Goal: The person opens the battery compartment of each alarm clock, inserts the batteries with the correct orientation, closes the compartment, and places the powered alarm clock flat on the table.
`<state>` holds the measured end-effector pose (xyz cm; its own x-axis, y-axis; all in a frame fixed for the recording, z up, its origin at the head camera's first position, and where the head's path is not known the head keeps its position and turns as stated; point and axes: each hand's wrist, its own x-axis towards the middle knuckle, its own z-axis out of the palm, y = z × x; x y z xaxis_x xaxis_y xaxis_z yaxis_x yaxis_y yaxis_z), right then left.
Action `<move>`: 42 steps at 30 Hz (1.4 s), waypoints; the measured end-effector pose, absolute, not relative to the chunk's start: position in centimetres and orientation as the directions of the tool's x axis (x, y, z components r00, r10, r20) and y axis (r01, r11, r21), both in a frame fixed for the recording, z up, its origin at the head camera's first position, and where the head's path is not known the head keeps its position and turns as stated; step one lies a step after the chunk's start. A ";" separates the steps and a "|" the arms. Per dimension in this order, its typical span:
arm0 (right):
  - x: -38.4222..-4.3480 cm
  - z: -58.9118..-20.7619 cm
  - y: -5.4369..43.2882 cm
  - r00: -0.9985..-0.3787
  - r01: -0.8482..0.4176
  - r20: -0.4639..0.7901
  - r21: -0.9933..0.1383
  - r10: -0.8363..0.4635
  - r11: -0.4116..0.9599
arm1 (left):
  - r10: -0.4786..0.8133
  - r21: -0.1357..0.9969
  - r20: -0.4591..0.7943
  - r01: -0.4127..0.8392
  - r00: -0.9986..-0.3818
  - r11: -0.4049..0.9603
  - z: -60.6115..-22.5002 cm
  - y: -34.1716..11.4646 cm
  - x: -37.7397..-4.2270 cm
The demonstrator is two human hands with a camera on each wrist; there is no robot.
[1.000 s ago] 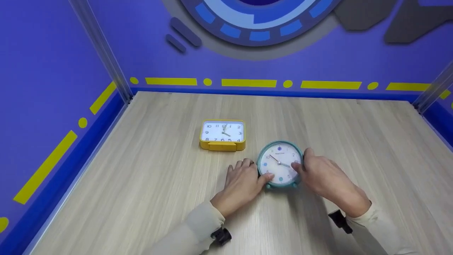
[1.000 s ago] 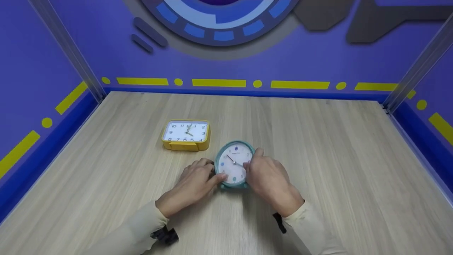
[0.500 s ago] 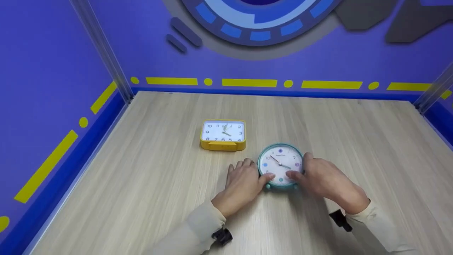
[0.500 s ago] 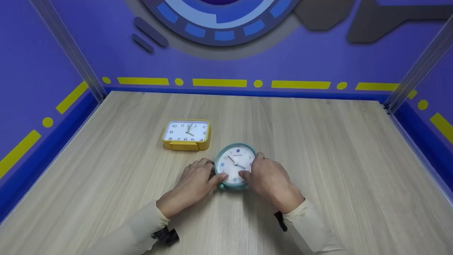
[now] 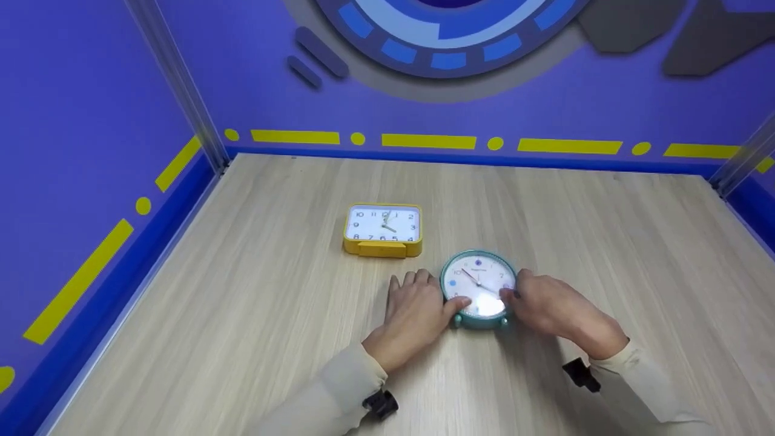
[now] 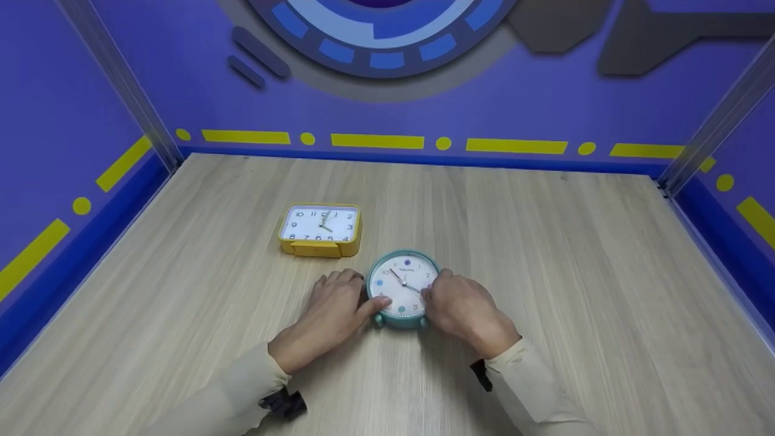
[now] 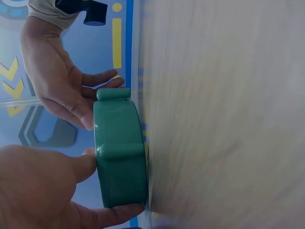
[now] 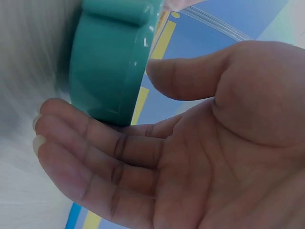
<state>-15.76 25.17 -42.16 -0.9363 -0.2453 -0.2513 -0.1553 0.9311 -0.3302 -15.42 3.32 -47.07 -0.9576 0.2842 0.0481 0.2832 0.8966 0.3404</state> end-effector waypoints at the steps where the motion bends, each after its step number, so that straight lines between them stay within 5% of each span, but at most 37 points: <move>1: -15.8 -42.3 25.3 -0.935 -0.160 -0.249 -0.335 -0.251 0.928 | 0.285 0.334 0.055 0.287 -0.957 0.898 -47.1 3.3 -15.4; 26: -15.9 -42.8 25.0 -0.916 -0.158 -0.325 -0.246 -0.235 0.956 | 0.315 0.265 0.070 0.322 -0.947 0.909 -47.0 3.0 -15.3; 42: -15.5 -43.9 24.2 -0.948 -0.160 -0.257 -0.125 -0.188 0.979 | 0.300 0.204 0.089 0.312 -0.950 0.928 -47.1 4.1 -15.4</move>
<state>-15.52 24.16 -43.92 -0.9479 -0.1876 -0.2574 -0.1597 0.9792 -0.1255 -15.41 4.11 -47.07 -0.9498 0.2998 0.0893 0.3121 0.9280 0.2036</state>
